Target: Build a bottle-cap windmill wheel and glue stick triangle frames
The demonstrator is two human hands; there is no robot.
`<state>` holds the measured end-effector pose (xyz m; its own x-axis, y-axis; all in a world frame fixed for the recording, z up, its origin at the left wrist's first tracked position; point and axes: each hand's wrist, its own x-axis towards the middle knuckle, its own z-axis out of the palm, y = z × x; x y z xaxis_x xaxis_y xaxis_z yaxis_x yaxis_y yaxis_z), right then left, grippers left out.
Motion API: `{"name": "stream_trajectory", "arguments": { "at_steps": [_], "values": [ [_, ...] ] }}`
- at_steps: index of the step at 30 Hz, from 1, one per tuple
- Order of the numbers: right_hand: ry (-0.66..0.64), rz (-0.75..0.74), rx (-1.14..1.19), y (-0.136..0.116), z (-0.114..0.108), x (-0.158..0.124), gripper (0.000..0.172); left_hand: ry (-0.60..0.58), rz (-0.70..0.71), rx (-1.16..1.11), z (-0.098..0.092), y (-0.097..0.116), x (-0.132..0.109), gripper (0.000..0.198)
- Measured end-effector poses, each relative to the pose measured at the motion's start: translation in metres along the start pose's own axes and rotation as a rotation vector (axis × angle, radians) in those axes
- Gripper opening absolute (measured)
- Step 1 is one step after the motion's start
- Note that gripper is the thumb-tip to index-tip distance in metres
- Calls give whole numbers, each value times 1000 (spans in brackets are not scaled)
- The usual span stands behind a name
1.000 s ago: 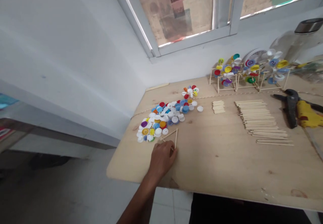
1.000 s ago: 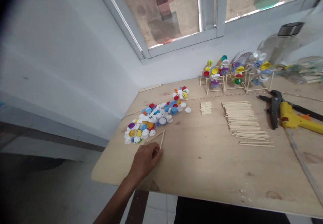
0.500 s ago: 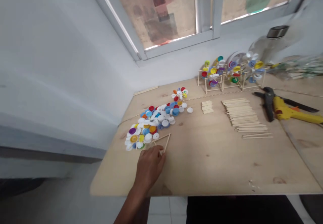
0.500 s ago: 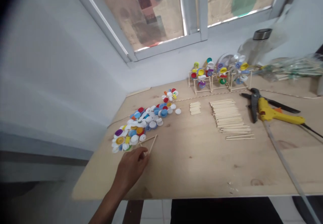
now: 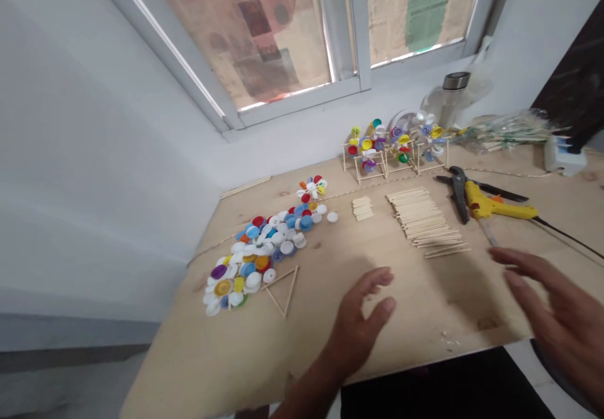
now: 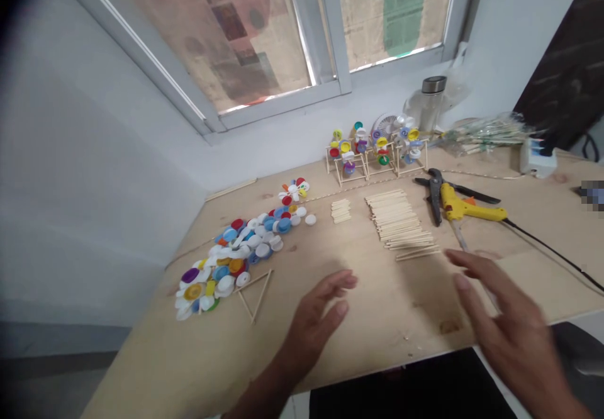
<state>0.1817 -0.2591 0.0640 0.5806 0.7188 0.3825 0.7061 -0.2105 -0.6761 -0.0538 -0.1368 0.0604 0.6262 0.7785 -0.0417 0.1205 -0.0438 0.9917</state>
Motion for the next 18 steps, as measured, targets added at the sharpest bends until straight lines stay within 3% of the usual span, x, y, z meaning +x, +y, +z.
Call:
{"name": "stream_trajectory", "arguments": {
  "at_steps": [1, 4, 7, 10, 11, 15, 18],
  "values": [
    [-31, -58, 52, -17, 16, 3, 32, -63, -48, -224, 17, 1, 0, 46],
    [-100, -281, 174, -57, 63, -3, 39, -94, -167, -797, 57, 6, 1, 54],
    [-227, -512, 193, -74, 90, -23, 48, 82, -249, -1010, 67, 13, 10, 46],
    [-339, -587, 189, -72, 93, -41, 55, 338, -294, -1055, 52, 17, 24, 32],
    [-362, -602, 198, -68, 92, -45, 56, 370, -320, -1049, 45, 18, 27, 27],
    [-449, -589, 274, -55, 84, -47, 50, 243, -353, -983, 36, 16, 36, 42],
    [-487, -302, 417, -53, 83, -38, 39, 275, -280, -853, 43, 16, 37, 44]
  ]
}}
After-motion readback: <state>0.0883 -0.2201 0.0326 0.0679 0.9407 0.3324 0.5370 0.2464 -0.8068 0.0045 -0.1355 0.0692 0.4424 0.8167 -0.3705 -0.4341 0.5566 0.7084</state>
